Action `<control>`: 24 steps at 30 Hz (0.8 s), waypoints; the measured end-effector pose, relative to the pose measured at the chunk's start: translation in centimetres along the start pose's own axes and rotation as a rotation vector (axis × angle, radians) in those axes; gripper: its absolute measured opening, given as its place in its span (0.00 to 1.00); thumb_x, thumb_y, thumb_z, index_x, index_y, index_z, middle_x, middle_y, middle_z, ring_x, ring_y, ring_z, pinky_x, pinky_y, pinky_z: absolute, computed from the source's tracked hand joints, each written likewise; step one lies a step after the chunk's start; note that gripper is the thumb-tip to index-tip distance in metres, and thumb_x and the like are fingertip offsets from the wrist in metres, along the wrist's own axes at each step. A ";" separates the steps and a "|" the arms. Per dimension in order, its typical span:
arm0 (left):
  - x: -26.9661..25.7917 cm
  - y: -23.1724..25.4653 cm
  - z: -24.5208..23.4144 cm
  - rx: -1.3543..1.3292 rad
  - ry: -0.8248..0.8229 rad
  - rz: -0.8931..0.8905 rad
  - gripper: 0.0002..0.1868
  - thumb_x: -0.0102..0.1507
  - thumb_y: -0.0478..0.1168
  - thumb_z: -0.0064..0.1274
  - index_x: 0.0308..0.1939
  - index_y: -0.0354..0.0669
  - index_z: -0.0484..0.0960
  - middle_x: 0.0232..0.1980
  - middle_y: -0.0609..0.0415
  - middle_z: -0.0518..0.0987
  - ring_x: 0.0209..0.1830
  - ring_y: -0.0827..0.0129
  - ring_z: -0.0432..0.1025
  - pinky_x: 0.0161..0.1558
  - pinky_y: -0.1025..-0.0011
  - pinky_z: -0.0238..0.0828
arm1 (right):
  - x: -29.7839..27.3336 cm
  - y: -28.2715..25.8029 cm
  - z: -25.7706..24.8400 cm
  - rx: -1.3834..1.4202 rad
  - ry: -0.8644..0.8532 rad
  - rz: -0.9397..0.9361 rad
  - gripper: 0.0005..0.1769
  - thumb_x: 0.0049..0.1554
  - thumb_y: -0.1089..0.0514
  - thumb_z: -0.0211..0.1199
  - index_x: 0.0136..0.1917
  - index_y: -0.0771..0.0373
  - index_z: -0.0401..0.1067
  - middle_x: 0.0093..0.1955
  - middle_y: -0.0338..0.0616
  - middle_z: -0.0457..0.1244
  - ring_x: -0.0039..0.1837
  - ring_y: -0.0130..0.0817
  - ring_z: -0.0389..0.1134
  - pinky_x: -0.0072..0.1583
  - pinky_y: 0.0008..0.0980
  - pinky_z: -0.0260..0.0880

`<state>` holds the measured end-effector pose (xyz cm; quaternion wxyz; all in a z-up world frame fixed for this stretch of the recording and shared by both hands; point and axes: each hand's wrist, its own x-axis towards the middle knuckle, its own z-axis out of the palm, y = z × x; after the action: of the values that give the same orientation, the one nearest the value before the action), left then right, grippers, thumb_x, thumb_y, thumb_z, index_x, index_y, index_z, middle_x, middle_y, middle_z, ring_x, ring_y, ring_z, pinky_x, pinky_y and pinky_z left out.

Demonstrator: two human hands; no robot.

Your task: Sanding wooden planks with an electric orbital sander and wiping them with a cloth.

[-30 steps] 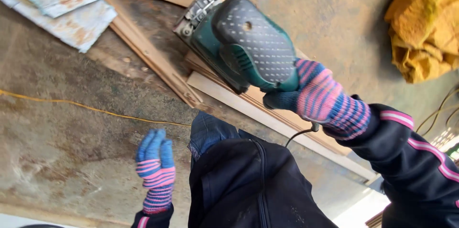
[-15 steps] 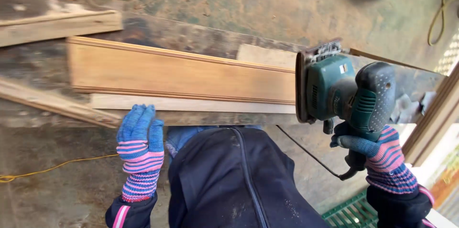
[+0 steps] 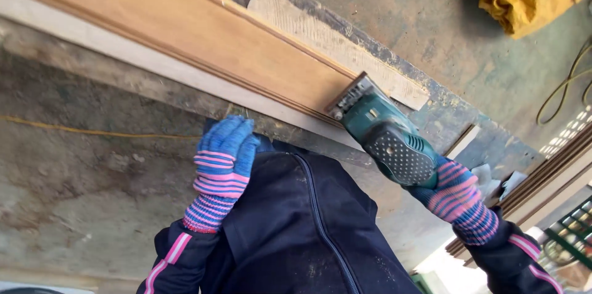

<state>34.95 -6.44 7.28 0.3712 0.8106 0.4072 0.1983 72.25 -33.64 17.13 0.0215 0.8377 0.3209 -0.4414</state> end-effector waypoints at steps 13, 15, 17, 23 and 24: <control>-5.4 1.7 2.0 0.008 0.104 -0.124 0.18 0.67 0.40 0.59 0.60 0.40 0.81 0.60 0.44 0.78 0.63 0.48 0.72 0.66 0.52 0.68 | 4.3 -1.7 -3.0 -0.143 0.014 -0.161 0.33 0.42 0.55 0.79 0.61 0.58 0.75 0.50 0.44 0.73 0.50 0.34 0.76 0.53 0.31 0.75; -5.7 2.1 2.6 -0.012 0.101 -0.124 0.17 0.66 0.40 0.59 0.59 0.41 0.82 0.60 0.45 0.79 0.63 0.48 0.72 0.66 0.53 0.68 | 4.3 -4.2 -3.7 -0.003 -0.074 -0.253 0.33 0.44 0.58 0.76 0.64 0.59 0.73 0.54 0.44 0.72 0.55 0.33 0.75 0.56 0.31 0.74; -6.0 2.4 2.9 -0.031 0.093 -0.124 0.17 0.66 0.40 0.59 0.58 0.42 0.82 0.60 0.45 0.79 0.63 0.49 0.73 0.66 0.53 0.68 | 4.4 -5.0 -3.8 0.142 -0.166 -0.339 0.33 0.47 0.60 0.73 0.66 0.60 0.71 0.58 0.45 0.72 0.60 0.33 0.74 0.60 0.30 0.73; -6.3 2.0 3.2 -0.052 0.053 -0.145 0.17 0.66 0.42 0.59 0.58 0.43 0.83 0.60 0.46 0.79 0.62 0.50 0.73 0.65 0.54 0.68 | 4.8 -3.7 -3.3 0.137 -0.190 -0.163 0.33 0.46 0.64 0.74 0.65 0.59 0.73 0.58 0.45 0.73 0.60 0.33 0.75 0.61 0.32 0.75; -6.3 1.9 3.2 -0.046 0.059 -0.135 0.17 0.66 0.42 0.59 0.58 0.43 0.82 0.60 0.46 0.79 0.62 0.50 0.73 0.65 0.54 0.68 | 4.9 -3.6 -3.3 0.155 -0.195 -0.187 0.33 0.47 0.64 0.74 0.66 0.59 0.72 0.59 0.45 0.73 0.61 0.33 0.75 0.62 0.32 0.74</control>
<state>34.19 -13.69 6.60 0.3901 0.7664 0.4669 0.2061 74.57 -27.21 16.35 -0.0532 0.7566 0.3587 -0.5441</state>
